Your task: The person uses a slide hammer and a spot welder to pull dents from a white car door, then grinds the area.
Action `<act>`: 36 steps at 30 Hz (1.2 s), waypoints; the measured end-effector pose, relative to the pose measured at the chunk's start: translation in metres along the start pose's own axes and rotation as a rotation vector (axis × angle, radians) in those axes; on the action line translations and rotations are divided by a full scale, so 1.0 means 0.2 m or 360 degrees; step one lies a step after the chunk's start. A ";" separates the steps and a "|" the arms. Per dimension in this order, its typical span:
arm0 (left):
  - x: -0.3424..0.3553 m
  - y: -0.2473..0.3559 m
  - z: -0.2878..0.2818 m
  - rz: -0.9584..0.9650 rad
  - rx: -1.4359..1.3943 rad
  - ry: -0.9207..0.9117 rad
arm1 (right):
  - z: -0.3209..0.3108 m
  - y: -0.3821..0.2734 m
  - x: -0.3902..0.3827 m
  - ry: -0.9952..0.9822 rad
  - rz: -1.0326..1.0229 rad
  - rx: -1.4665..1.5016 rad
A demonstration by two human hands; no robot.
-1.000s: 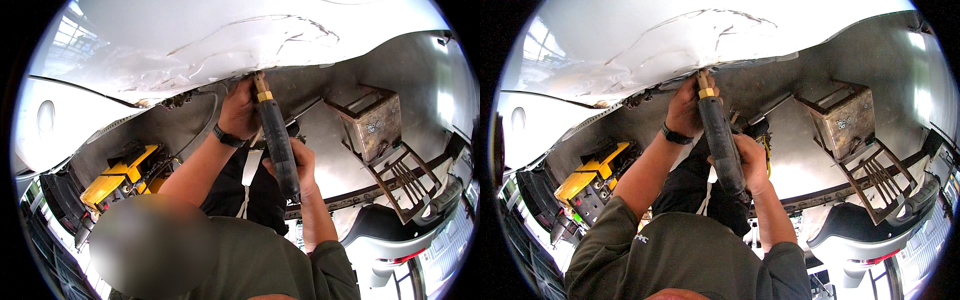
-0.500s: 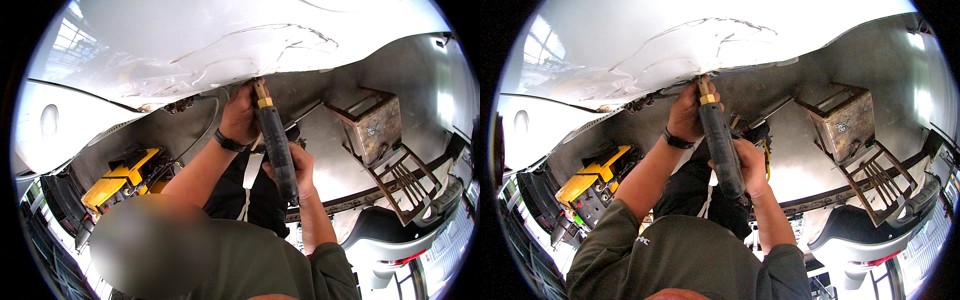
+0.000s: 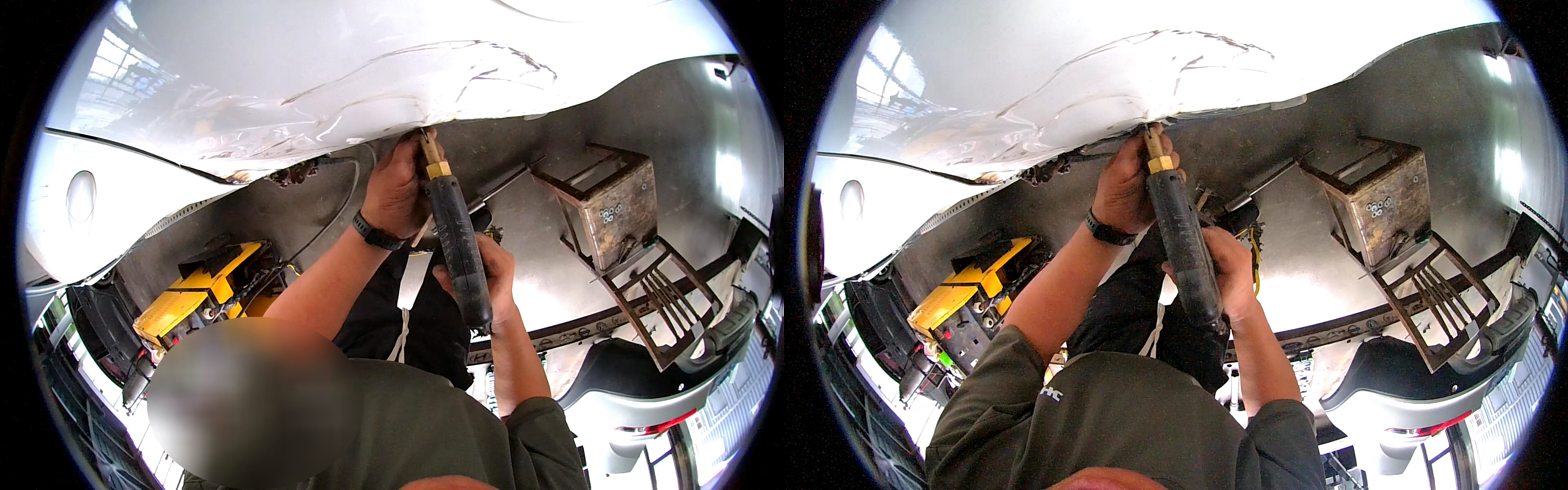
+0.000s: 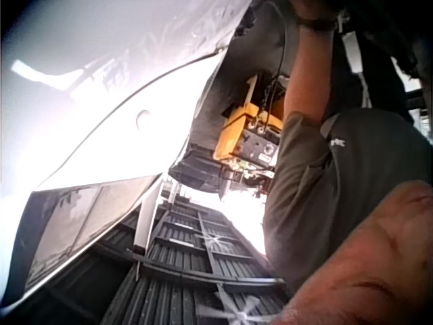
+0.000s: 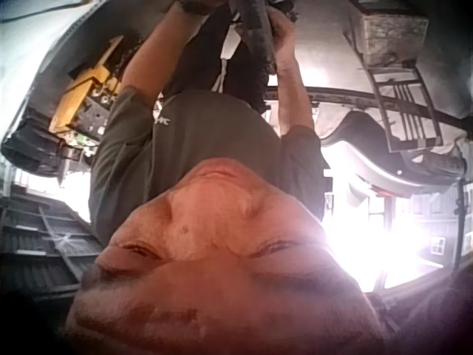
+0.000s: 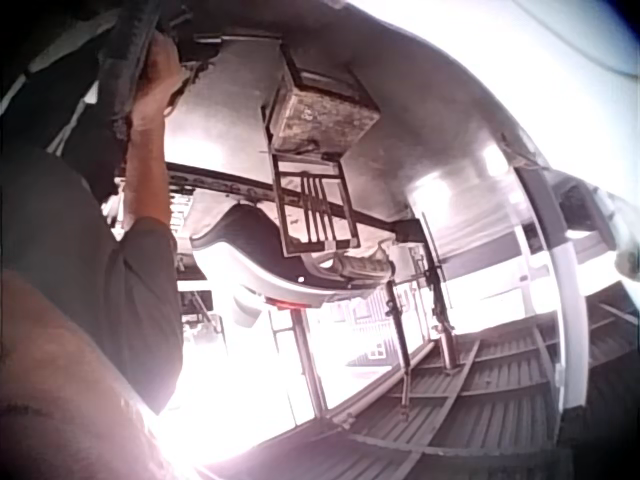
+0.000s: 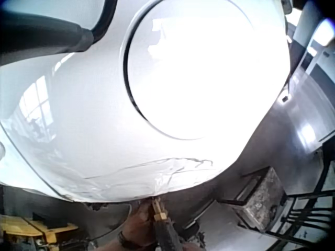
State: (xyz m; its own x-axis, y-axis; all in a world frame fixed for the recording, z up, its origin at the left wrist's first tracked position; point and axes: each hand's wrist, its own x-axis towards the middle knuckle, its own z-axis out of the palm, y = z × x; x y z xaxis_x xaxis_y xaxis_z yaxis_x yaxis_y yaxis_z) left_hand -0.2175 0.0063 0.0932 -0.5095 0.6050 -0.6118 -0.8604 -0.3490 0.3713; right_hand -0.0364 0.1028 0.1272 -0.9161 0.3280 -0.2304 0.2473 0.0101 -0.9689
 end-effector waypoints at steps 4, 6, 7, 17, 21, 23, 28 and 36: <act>0.01 0.00 -0.01 0.0030 0.0056 0.0006 | -0.01 0.04 0.02 -0.0040 -0.0052 -0.0091; 0.00 0.01 -0.01 0.0033 0.0065 0.0002 | 0.00 0.04 0.01 0.0000 0.0036 0.0059; 0.00 0.01 -0.01 0.0016 0.0084 -0.0041 | 0.01 0.05 0.01 0.0003 0.0039 0.0062; 0.04 0.02 -0.08 -0.0056 -0.0049 -0.0294 | 0.05 0.02 0.00 0.0082 0.0008 0.0142; 0.01 -0.01 -0.02 0.0053 0.0050 -0.0033 | 0.10 -0.11 0.02 0.0252 0.0353 0.0471; 0.01 -0.01 -0.02 0.0047 0.0094 -0.0039 | 0.08 -0.05 0.00 0.0229 0.0218 0.0352; 0.03 -0.03 -0.09 0.0308 0.0697 -0.0023 | 0.02 0.05 -0.01 0.0090 -0.0103 -0.0007; -0.07 -0.03 -0.12 -0.0096 -0.0067 0.0036 | -0.06 0.05 -0.23 0.0044 0.0125 0.0246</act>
State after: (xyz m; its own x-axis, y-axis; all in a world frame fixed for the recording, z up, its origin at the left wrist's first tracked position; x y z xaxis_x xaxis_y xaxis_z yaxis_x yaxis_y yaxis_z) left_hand -0.2046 -0.0163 0.0831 -0.4566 0.6095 -0.6482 -0.8889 -0.3426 0.3041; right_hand 0.0121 0.0993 0.1292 -0.8865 0.3478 -0.3052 0.2641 -0.1614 -0.9509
